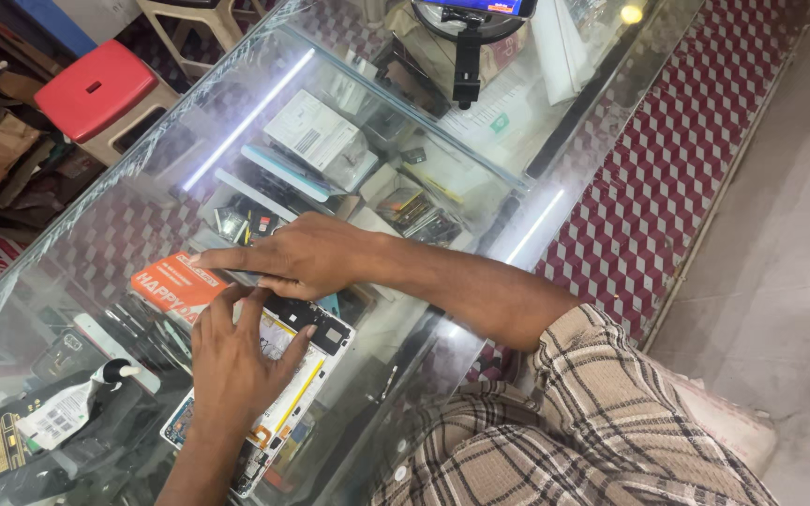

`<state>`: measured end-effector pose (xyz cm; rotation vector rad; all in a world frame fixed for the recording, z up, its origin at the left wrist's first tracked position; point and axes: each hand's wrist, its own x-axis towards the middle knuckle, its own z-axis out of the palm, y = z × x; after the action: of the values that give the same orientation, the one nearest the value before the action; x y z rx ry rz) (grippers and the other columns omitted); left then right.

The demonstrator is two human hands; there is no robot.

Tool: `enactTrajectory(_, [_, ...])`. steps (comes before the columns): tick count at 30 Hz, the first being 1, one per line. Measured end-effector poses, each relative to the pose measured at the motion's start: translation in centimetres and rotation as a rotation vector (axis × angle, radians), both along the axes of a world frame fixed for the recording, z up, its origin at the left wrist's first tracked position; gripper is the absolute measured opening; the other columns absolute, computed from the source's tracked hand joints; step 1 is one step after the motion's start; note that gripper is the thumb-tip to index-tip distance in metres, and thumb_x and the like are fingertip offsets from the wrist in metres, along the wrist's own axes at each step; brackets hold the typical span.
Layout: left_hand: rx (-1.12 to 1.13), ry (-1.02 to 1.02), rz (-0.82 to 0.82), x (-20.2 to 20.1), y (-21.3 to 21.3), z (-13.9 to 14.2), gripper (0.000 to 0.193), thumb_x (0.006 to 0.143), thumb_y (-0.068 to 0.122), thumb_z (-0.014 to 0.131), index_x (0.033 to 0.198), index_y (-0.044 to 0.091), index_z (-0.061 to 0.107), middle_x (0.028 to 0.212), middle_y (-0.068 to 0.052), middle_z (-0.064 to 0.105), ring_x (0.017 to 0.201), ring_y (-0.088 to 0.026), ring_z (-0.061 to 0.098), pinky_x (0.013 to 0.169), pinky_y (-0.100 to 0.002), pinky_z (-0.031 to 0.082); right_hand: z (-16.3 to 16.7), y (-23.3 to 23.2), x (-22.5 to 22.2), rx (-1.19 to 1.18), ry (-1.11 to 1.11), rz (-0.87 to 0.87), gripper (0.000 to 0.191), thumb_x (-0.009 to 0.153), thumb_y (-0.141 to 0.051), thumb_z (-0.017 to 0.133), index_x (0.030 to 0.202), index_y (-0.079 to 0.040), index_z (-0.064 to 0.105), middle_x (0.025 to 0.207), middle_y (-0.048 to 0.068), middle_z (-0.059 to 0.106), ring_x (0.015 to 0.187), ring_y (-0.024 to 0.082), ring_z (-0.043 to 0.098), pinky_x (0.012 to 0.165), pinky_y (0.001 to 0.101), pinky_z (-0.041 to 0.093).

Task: The person uses a prying tool to separate the back cover from a smartphone chassis on a glass counter. They repeatedly pry along the edges and corners, then lift and reposition the phone to continue prying. The phone remains open with the battery exposed by the end.

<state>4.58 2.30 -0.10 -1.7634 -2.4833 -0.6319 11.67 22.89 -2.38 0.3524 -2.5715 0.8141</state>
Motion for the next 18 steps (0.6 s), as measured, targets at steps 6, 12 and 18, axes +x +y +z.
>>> enactTrajectory(6, [-0.007, 0.003, -0.003, -0.01, 0.08, 0.05, 0.072, 0.075, 0.048, 0.082, 0.128, 0.003, 0.065, 0.125, -0.021, 0.058, 0.11, -0.04, 0.057, 0.095, -0.052, 0.044, -0.03, 0.01, 0.03, 0.003, -0.02, -0.009, 0.083, 0.095, -0.026, 0.07, 0.162, -0.033, 0.022, 0.113, 0.003, 0.077, 0.088, 0.031, 0.075, 0.068, 0.0433, 0.06])
enactTrajectory(12, [-0.001, 0.023, -0.009, -0.12, 0.07, -0.15, 0.074, 0.075, 0.048, 0.082, 0.13, 0.003, 0.064, 0.125, -0.023, 0.057, 0.11, -0.041, 0.056, 0.095, -0.053, 0.044, 0.11, -0.05, 0.01, 0.024, 0.007, -0.01, 0.083, 0.096, -0.027, 0.07, 0.162, -0.033, 0.02, 0.113, 0.004, 0.076, 0.088, 0.031, 0.075, 0.067, 0.0427, 0.06])
enactTrajectory(18, [0.018, 0.033, -0.015, -0.06, -0.05, -0.34, 0.074, 0.076, 0.049, 0.082, 0.131, 0.003, 0.063, 0.126, -0.023, 0.057, 0.111, -0.041, 0.056, 0.095, -0.052, 0.043, 0.23, -0.02, 0.16, 0.027, -0.003, -0.01, 0.085, 0.094, -0.025, 0.07, 0.162, -0.033, 0.019, 0.112, 0.003, 0.077, 0.084, 0.029, 0.074, 0.062, 0.0414, 0.059])
